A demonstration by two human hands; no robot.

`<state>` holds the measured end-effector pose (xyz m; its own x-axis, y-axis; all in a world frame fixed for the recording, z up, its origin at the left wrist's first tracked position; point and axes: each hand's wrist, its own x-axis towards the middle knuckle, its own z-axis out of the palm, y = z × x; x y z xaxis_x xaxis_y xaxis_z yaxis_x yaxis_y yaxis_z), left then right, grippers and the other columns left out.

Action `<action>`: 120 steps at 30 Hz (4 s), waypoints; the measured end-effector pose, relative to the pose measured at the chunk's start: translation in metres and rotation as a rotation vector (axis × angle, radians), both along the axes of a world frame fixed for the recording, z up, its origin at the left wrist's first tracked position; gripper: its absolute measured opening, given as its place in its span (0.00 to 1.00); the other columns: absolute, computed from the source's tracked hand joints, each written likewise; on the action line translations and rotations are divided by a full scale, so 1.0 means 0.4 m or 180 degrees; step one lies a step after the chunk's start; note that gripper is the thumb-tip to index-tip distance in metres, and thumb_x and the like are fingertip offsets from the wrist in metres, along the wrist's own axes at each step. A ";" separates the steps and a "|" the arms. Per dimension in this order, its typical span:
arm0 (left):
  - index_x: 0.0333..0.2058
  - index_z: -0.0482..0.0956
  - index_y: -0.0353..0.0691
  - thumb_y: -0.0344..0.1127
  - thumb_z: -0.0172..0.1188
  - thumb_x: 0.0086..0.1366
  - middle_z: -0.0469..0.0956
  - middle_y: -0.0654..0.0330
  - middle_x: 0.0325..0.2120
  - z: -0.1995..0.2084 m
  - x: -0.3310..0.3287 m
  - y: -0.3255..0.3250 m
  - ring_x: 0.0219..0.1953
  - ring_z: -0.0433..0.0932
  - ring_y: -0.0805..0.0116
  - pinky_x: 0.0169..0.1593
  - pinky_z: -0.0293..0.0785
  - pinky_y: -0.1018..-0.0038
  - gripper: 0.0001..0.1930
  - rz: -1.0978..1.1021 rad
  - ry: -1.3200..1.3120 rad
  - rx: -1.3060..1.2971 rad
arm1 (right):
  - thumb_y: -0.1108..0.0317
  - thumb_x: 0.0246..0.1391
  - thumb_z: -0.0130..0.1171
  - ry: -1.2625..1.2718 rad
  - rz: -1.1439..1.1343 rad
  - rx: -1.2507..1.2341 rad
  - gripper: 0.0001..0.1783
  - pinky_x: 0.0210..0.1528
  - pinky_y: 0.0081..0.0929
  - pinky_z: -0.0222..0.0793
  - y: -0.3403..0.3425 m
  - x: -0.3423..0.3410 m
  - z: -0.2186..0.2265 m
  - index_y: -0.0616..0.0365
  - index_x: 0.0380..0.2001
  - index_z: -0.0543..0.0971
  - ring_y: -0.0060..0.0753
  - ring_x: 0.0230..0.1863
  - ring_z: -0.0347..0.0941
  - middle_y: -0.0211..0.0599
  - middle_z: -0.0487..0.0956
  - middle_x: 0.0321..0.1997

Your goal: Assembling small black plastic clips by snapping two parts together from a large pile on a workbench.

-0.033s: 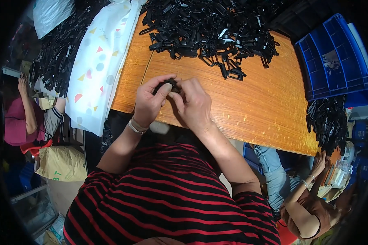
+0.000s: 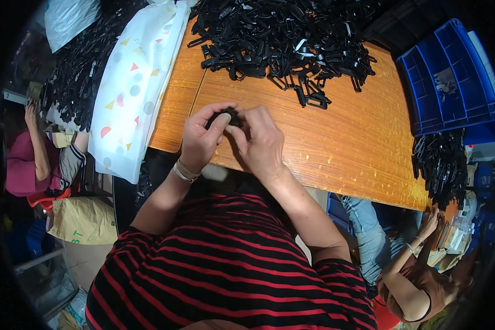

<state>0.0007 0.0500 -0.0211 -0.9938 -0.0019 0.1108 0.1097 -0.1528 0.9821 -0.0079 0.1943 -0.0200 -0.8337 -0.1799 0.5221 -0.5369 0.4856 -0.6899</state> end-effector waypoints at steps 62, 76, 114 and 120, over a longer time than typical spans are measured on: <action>0.45 0.77 0.29 0.20 0.59 0.61 0.80 0.57 0.39 -0.028 -0.071 -0.143 0.38 0.80 0.74 0.46 0.76 0.82 0.13 -0.0193 -0.0710 0.0335 | 0.76 0.54 0.58 -0.1626 0.0953 0.0230 0.04 0.23 0.19 0.66 0.082 -0.160 -0.039 0.63 0.30 0.73 0.22 0.18 0.71 0.32 0.73 0.21; 0.45 0.75 0.31 0.21 0.60 0.60 0.72 0.71 0.24 -0.041 -0.068 -0.138 0.26 0.71 0.86 0.31 0.67 0.89 0.13 -0.0314 -0.0363 -0.1163 | 0.58 0.55 0.62 -0.1250 -0.0448 0.2177 0.16 0.30 0.37 0.72 0.084 -0.151 0.067 0.64 0.31 0.77 0.48 0.27 0.77 0.48 0.79 0.24; 0.50 0.75 0.30 0.26 0.58 0.64 0.80 0.62 0.38 -0.012 -0.029 -0.057 0.34 0.75 0.81 0.38 0.71 0.85 0.15 -0.0229 -0.0162 0.0839 | 0.74 0.55 0.62 -0.1006 0.0508 -0.0831 0.09 0.30 0.14 0.73 -0.008 -0.038 0.043 0.66 0.39 0.78 0.21 0.32 0.78 0.33 0.74 0.36; 0.50 0.76 0.32 0.26 0.56 0.66 0.79 0.66 0.36 -0.015 -0.019 -0.056 0.31 0.71 0.83 0.37 0.69 0.85 0.14 -0.0137 -0.0069 0.0622 | 0.74 0.50 0.66 -0.0410 0.0473 -0.0344 0.12 0.28 0.22 0.71 -0.010 -0.039 0.034 0.64 0.39 0.79 0.25 0.29 0.75 0.34 0.74 0.31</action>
